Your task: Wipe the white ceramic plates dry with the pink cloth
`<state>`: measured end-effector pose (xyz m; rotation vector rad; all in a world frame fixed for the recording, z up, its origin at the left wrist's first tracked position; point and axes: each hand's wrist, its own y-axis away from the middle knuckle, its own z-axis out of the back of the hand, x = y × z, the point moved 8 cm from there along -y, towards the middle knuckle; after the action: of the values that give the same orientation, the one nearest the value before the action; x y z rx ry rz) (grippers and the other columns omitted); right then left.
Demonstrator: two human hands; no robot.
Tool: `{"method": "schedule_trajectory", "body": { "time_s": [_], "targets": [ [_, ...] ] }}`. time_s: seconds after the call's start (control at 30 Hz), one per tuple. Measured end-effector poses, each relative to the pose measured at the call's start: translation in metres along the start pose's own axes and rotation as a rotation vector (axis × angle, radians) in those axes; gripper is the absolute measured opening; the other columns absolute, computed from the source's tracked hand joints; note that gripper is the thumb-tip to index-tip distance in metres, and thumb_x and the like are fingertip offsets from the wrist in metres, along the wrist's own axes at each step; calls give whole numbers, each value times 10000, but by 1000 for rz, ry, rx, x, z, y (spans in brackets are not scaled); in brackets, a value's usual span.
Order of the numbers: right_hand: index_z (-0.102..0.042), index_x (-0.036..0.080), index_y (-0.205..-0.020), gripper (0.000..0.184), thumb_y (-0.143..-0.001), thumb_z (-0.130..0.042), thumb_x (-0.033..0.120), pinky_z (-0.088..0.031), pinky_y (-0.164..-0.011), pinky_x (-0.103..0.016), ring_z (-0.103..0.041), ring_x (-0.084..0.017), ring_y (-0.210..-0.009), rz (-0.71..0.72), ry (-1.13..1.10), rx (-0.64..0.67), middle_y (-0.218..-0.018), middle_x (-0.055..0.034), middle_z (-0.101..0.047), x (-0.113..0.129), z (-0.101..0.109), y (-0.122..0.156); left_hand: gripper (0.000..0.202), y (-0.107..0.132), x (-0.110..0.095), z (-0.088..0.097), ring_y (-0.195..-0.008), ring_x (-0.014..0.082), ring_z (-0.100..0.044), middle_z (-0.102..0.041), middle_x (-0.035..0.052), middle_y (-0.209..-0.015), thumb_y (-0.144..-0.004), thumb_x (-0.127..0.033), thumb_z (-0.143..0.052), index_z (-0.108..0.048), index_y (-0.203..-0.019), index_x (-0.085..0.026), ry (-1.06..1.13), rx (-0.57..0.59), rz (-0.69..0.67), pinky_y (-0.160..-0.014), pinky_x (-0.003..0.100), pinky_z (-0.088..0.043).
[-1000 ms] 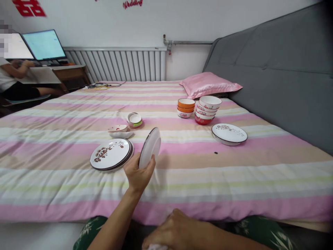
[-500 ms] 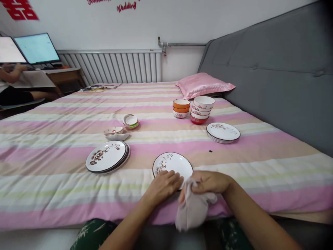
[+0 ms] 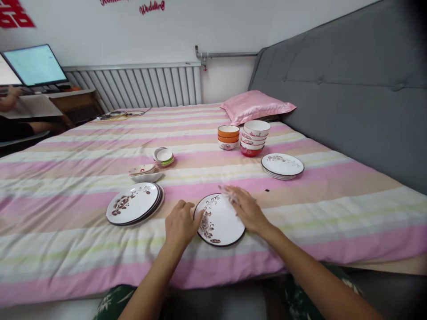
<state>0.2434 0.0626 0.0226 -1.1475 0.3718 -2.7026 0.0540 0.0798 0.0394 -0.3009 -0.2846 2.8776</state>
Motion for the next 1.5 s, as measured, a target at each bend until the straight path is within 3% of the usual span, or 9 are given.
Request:
{"method": "schedule_trajectory", "body": {
  "time_s": [0.1,0.23,0.53,0.77,1.07,1.17,1.3,1.37,1.5],
  "targets": [
    [-396,252,-1325,469,-870,-400,365,-163,-1075,-488,-187,-281,-1344,34,260,234,-1431,-75,-327,6,-37,13,348,1,5,-19,-800,248,-625,-646,85,-888,-806,-480,-454,-597,-916,-181,-70,180,61,-625,311,-433],
    [-308,232,-1372,529,-852,-397,266,-121,-1087,-484,-135,-270,-1357,71,364,317,-1465,-71,-249,9,-49,21,341,4,3,-29,-810,295,-630,-668,122,-859,-834,-445,-396,-519,-969,-157,-114,274,31,-650,351,-427],
    [-600,143,-1122,493,-678,-422,22,-357,-978,-317,-458,-204,-1101,54,309,114,-1183,-90,-568,12,-30,11,310,2,13,-33,-816,288,-622,-664,106,-853,-796,-486,-418,-495,-887,-199,-11,358,72,-628,336,-413],
    [-593,108,-1139,490,-688,-424,17,-390,-943,-308,-507,-205,-1053,43,265,77,-1133,-112,-607,7,-39,-9,331,3,12,-34,-833,306,-619,-662,125,-870,-798,-482,-412,-496,-913,-183,-21,363,70,-641,353,-417],
    [-591,155,-1150,541,-674,-389,-3,-359,-979,-368,-515,-189,-1115,290,82,229,-1221,-86,-574,32,-67,-16,388,4,15,-34,-816,271,-623,-664,95,-843,-746,-528,-500,-529,-928,-188,106,420,36,-618,300,-404],
    [-634,195,-1085,517,-664,-403,2,-391,-935,-343,-554,-177,-1054,354,-33,310,-1150,-61,-626,39,-68,-10,523,5,18,-30,-764,253,-623,-656,67,-790,-665,-665,-520,-544,-888,-192,211,454,6,-586,281,-400],
    [-691,229,-953,524,-607,-394,-29,-413,-865,-286,-592,-152,-924,399,-176,443,-988,-16,-693,51,-64,0,772,0,30,-15,-744,263,-617,-641,69,-783,-513,-717,-616,-495,-1025,-151,269,343,68,-603,308,-429],
    [-704,229,-907,526,-584,-388,-39,-424,-822,-255,-600,-140,-858,387,-225,495,-891,-1,-708,55,-60,6,793,-3,22,-5,-790,262,-613,-633,98,-866,-501,-698,-646,-489,-1038,-135,368,266,-8,-651,329,-457],
    [-708,217,-880,436,-620,-432,2,-450,-726,-218,-618,-128,-764,308,-299,626,-845,5,-708,61,-50,20,833,9,-21,13,-1113,260,-506,-535,129,-1203,-520,-617,-704,-456,-1181,-176,616,170,-376,-923,355,-414]
  ]
}}
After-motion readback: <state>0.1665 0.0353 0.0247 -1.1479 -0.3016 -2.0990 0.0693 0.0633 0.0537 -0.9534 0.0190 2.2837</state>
